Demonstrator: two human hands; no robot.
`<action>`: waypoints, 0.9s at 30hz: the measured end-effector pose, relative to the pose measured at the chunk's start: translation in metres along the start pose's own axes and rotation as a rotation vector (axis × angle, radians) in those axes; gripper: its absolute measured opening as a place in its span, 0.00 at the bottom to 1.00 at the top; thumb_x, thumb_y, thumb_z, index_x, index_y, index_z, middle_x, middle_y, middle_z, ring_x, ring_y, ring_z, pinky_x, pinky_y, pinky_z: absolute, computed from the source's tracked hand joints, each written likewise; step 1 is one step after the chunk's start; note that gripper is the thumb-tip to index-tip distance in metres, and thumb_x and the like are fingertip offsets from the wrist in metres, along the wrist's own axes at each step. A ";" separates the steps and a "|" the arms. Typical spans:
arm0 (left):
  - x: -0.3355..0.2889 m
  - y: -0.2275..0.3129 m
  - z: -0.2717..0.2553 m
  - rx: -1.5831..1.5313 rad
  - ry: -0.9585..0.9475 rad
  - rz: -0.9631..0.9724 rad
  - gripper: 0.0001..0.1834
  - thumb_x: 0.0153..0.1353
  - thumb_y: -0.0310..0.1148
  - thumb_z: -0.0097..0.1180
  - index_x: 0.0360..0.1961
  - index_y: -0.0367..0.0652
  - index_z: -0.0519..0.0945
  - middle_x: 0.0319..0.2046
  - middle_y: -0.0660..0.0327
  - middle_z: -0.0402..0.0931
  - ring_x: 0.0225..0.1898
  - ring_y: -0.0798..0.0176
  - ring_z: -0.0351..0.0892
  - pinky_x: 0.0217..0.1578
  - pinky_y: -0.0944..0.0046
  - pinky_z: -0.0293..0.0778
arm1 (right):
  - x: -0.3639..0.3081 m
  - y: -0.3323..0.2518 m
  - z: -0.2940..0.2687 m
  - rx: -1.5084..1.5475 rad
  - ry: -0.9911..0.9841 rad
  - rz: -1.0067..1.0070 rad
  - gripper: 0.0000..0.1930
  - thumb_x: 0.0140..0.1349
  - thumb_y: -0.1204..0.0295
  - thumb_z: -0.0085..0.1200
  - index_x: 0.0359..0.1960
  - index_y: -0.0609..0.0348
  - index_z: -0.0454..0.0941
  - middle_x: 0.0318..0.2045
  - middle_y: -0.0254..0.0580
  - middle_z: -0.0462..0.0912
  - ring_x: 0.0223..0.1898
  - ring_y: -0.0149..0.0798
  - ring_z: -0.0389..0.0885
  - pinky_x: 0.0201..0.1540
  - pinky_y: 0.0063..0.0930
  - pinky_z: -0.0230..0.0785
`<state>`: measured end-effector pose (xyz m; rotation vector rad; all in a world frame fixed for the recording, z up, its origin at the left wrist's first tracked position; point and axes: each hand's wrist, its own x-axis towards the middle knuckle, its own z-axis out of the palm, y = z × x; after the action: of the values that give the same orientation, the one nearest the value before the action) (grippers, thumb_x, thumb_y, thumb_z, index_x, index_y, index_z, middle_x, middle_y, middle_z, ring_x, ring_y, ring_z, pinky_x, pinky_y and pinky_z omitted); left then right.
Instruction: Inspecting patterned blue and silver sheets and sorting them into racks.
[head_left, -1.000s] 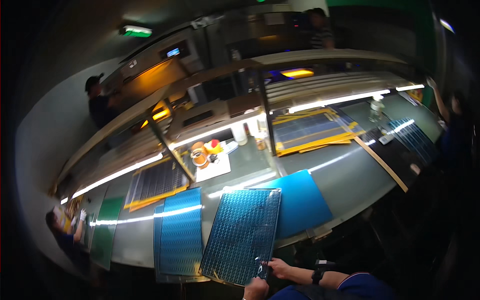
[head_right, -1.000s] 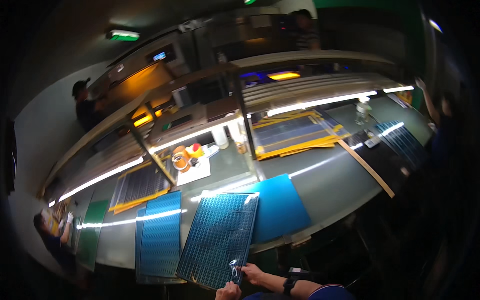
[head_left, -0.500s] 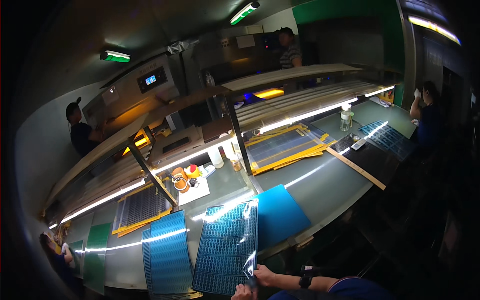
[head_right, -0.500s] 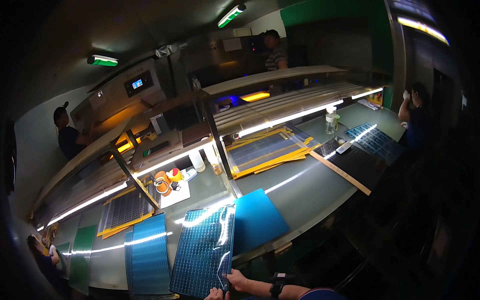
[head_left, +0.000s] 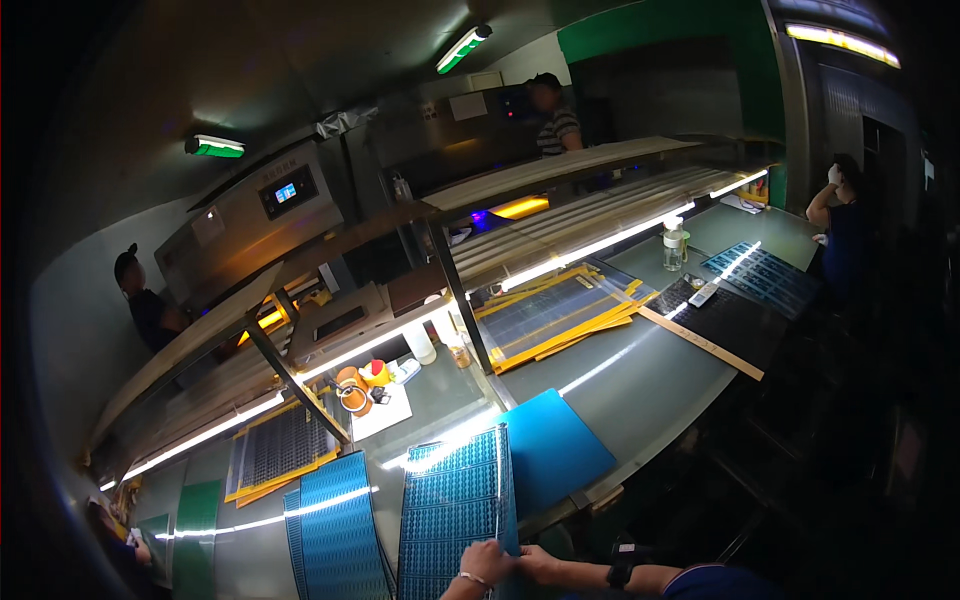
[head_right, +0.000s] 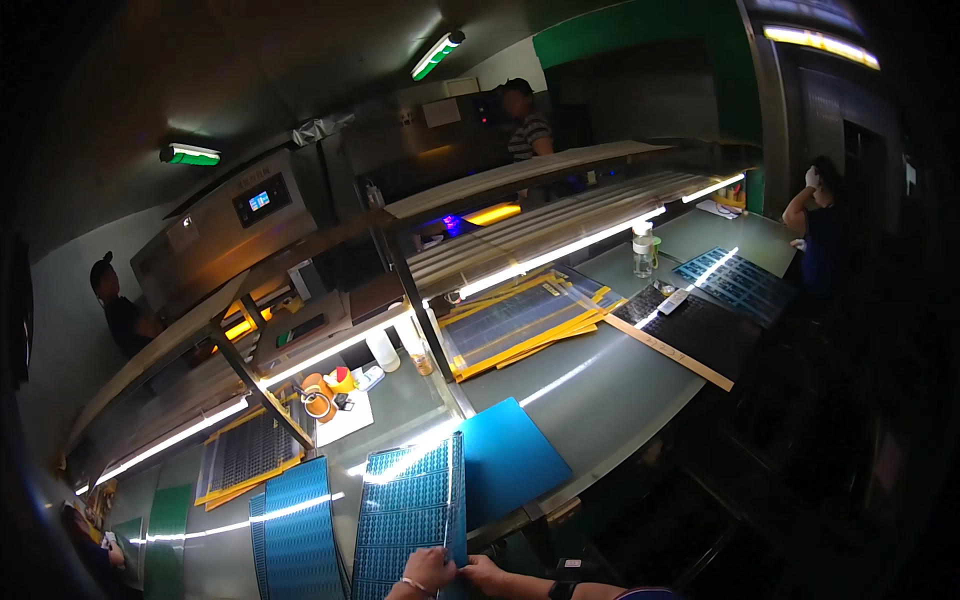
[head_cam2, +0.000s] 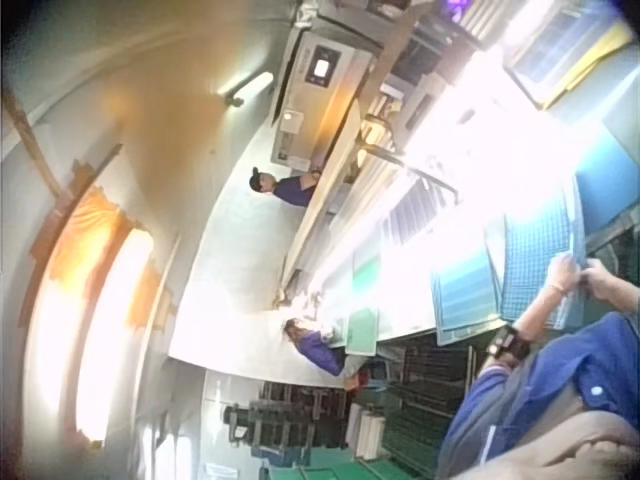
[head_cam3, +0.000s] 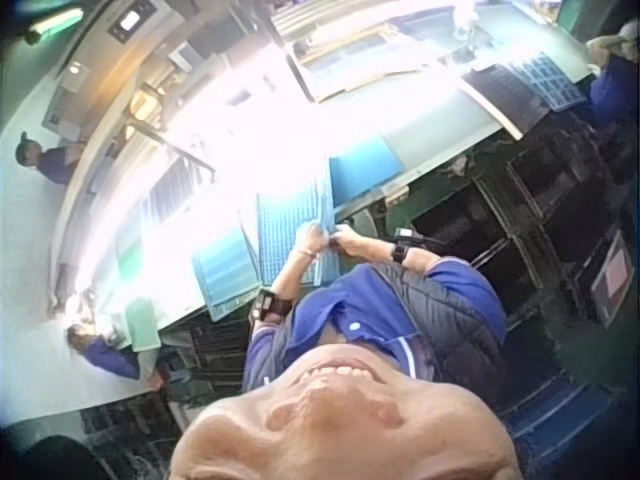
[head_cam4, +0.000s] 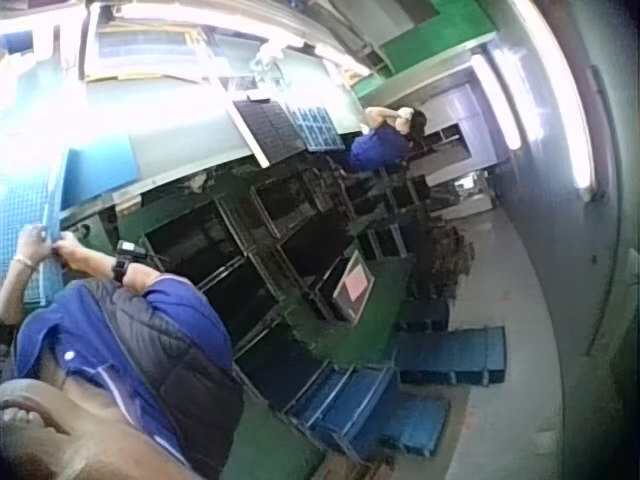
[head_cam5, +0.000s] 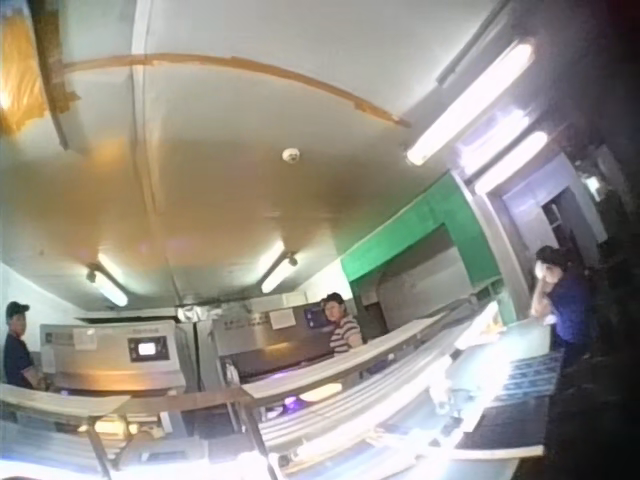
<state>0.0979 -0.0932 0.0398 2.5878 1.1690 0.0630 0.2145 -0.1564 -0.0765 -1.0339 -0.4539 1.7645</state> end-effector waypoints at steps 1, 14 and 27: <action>0.010 -0.005 -0.003 0.052 0.016 0.027 0.14 0.52 0.37 0.50 0.22 0.36 0.79 0.21 0.48 0.77 0.26 0.48 0.78 0.33 0.56 0.76 | -0.001 -0.010 0.002 -0.011 -0.021 0.011 0.12 0.53 0.76 0.58 0.40 0.63 0.77 0.36 0.40 0.81 0.35 0.34 0.80 0.40 0.28 0.73; 0.055 -0.016 -0.071 -0.635 -0.212 -0.065 0.14 0.50 0.41 0.56 0.28 0.41 0.83 0.18 0.59 0.79 0.22 0.65 0.81 0.29 0.68 0.76 | 0.022 -0.165 -0.010 -0.284 -0.014 -0.073 0.12 0.60 0.72 0.55 0.45 0.56 0.72 0.36 0.36 0.79 0.34 0.32 0.79 0.34 0.29 0.76; -0.032 -0.157 -0.163 -1.150 0.308 -0.492 0.09 0.56 0.29 0.58 0.33 0.31 0.78 0.28 0.49 0.80 0.23 0.56 0.82 0.22 0.61 0.80 | -0.240 -0.202 -0.187 -0.046 0.640 -0.375 0.29 0.53 0.75 0.59 0.57 0.58 0.64 0.44 0.46 0.76 0.20 0.28 0.76 0.11 0.12 0.61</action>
<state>-0.0641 0.0222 0.1531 1.2865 1.2827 0.7827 0.5139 -0.3117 0.0642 -1.3717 -0.2575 1.0238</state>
